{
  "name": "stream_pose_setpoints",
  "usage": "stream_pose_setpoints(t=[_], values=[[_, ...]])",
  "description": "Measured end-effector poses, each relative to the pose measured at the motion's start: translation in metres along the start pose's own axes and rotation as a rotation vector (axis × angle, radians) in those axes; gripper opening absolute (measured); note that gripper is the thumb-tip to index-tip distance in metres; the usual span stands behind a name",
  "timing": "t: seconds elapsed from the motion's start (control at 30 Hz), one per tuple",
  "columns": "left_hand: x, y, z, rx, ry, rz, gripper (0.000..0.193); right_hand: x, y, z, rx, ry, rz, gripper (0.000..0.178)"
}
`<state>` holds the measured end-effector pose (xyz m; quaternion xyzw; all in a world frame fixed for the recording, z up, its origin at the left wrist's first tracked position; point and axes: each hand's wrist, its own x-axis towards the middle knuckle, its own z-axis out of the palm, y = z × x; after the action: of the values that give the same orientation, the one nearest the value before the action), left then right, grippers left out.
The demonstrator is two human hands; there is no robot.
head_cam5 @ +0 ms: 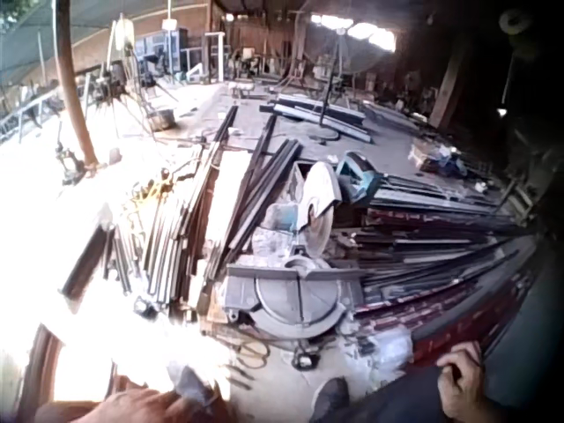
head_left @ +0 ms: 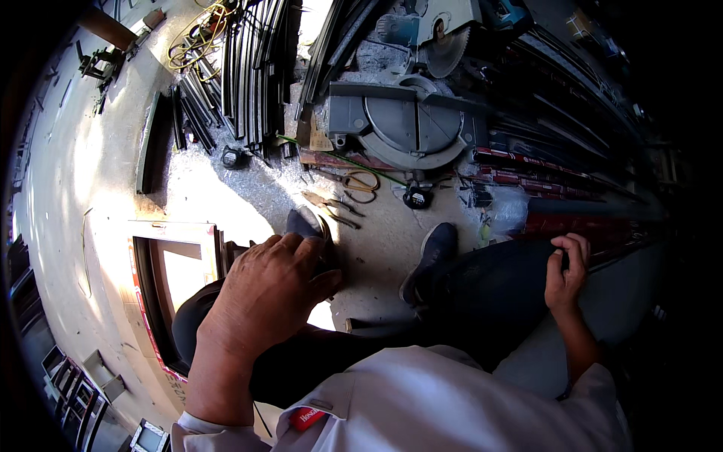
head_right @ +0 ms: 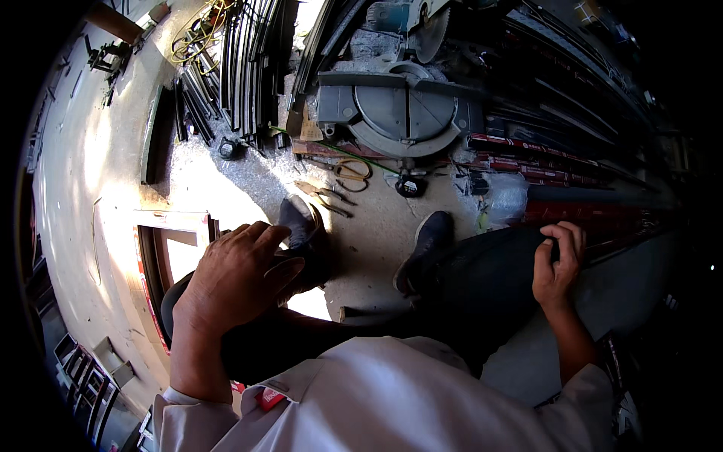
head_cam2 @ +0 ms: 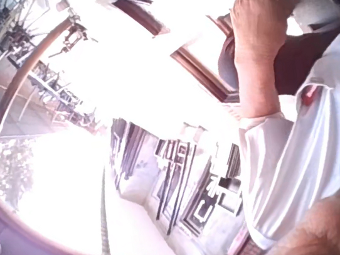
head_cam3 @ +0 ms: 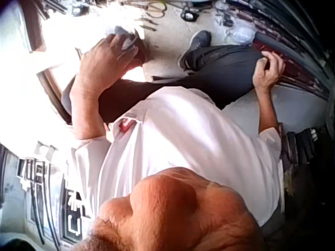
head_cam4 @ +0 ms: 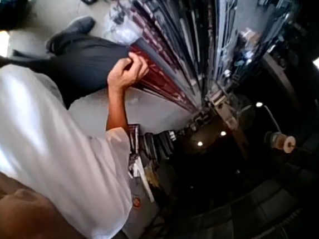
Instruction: The person measures a metal frame and a long metal profile using a tape measure, marks the profile with a pen, and cuts it with a miter saw. The cut pieces are placed into the frame.
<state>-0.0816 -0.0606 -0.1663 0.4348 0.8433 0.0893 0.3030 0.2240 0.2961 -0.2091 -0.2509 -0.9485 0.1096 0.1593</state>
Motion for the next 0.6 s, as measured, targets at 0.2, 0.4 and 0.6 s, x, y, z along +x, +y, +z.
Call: stream_pose_setpoints(t=[0.2, 0.4, 0.6], values=[[-0.02, -0.004, -0.013, -0.031, 0.311, -0.011, 0.035, -0.08, 0.056, 0.02, 0.792, 0.259, 0.797, 0.046], [-0.036, -0.013, -0.015, -0.177, 0.36, -0.14, 0.034, -0.266, 0.105, 0.082, 0.869, -0.004, 1.359, 0.055], [-0.026, 0.0, -0.025, -0.272, 0.27, -0.044, 0.035, -0.285, 0.075, 0.098, 0.932, -0.048, 1.506, 0.054]])
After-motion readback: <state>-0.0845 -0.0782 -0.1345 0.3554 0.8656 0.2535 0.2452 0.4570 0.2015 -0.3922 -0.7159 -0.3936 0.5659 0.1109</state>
